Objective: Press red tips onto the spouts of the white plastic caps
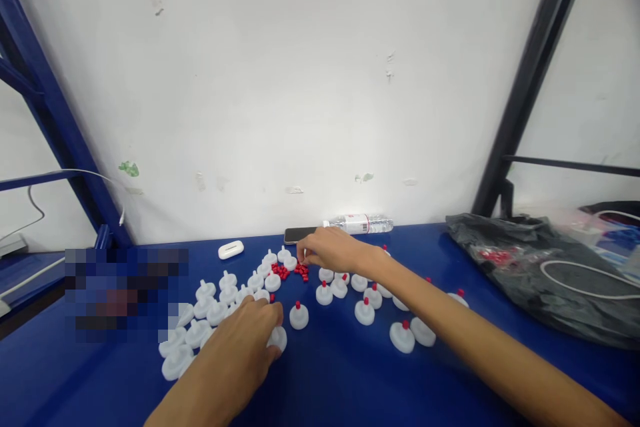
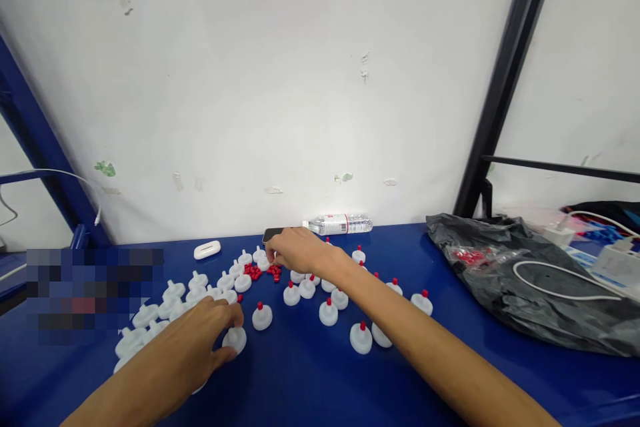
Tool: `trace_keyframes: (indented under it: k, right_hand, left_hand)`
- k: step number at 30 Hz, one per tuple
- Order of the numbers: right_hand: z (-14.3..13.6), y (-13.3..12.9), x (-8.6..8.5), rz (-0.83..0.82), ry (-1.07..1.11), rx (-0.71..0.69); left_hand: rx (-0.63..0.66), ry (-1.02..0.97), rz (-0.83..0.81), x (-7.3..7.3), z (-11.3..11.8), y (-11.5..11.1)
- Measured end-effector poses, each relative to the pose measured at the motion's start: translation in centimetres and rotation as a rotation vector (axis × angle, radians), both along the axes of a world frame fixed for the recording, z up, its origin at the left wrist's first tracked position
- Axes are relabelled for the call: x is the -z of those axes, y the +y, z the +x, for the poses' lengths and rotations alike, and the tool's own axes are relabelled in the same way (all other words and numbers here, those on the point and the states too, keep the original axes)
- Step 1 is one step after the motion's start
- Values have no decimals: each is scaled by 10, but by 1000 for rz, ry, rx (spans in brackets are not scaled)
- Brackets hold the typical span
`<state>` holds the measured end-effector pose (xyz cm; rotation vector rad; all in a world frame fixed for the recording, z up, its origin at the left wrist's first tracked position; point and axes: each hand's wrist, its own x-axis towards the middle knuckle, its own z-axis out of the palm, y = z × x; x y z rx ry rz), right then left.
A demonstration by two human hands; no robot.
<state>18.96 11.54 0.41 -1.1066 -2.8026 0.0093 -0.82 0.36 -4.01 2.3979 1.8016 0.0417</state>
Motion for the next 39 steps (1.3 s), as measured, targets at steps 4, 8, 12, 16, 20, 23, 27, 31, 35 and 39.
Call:
trace_keyframes:
  k: [4, 8, 12, 16, 20, 23, 27, 31, 35, 39]
  right_hand:
    - [-3, -4, -6, 18, 130, -73]
    - [-5, -6, -5, 19, 258, -182]
    - [-7, -12, -9, 7, 351, -248]
    - [-9, -18, -13, -71, 479, -285]
    - [-10, -19, -15, -154, 604, -299]
    - [-10, -19, -16, -168, 646, -286]
    - [-9, -18, -15, -239, 665, -314]
    - [-10, -19, -13, -271, 654, -325]
    - [-10, -21, -13, -291, 668, -306]
    - [-8, -21, -14, -335, 679, -321]
  left_hand:
    - [-29, -3, 30, -7, 3, 1]
    - [-25, 7, 155, -18, 7, 5]
    - [-81, 74, 330, -29, 11, 5]
    - [-144, 19, 421, -33, 9, 4]
    - [-195, -56, 436, -33, 4, 6]
    - [-240, -70, 452, -35, 2, 6]
    - [-254, -87, 496, -37, 2, 5]
    - [-223, -126, 534, -34, 0, 5]
    - [-193, -127, 553, -31, -2, 7]
    - [-164, -122, 573, -30, -2, 9]
